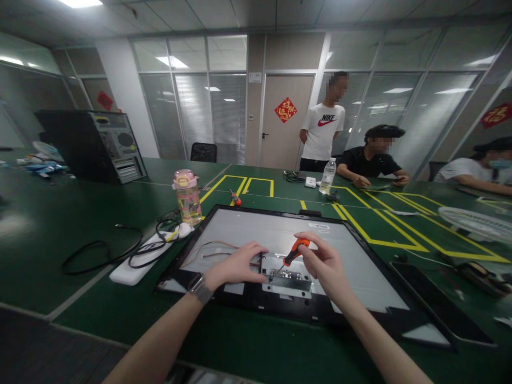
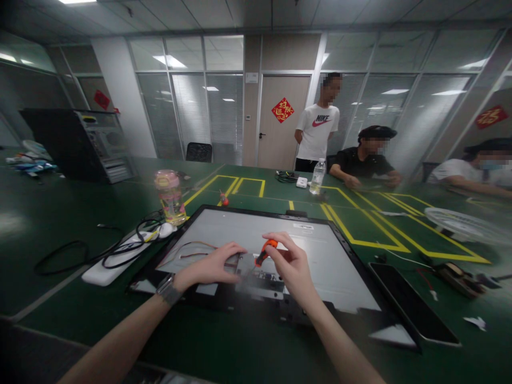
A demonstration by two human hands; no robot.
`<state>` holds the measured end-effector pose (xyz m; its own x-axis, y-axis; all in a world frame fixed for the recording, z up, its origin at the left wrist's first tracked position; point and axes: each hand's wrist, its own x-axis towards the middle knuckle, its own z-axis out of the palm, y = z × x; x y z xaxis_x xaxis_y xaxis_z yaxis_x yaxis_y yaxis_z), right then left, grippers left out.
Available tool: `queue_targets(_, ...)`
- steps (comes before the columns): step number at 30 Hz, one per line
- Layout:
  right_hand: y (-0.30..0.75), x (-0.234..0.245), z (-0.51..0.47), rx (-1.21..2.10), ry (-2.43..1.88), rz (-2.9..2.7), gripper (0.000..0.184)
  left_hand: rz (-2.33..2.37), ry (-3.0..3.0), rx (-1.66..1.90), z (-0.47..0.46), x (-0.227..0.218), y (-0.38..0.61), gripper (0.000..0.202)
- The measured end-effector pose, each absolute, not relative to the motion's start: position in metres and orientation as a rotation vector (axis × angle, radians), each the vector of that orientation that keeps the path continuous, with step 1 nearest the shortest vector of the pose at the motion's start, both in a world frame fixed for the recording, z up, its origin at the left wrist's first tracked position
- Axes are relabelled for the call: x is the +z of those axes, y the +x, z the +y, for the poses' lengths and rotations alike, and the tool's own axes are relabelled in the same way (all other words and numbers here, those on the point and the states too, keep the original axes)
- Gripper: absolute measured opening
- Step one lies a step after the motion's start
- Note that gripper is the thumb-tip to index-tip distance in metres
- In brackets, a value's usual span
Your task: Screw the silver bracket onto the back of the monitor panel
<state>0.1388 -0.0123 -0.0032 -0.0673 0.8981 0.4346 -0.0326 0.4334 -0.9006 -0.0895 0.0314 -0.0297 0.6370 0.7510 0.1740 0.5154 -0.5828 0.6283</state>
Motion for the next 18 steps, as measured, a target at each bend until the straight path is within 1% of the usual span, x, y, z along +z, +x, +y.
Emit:
queue_targets(5,0.1381,0.0,-0.0143,0.948,-0.829,-1.428,0.037,1.002,2.313,0.583,0.0311,-0.0298,-0.0895,0.065)
queue_targets(12,0.1373,-0.0019,-0.0124,0.959,-0.876,-1.443,0.035,0.993,2.317,0.586,0.0315,-0.0306,-0.0895,0.063)
queue_targets(18,0.1388,-0.0014,-0.0145,0.864,-0.91,-1.498,0.041,0.995,2.317,0.577,0.0318,-0.0307,-0.0899,0.065)
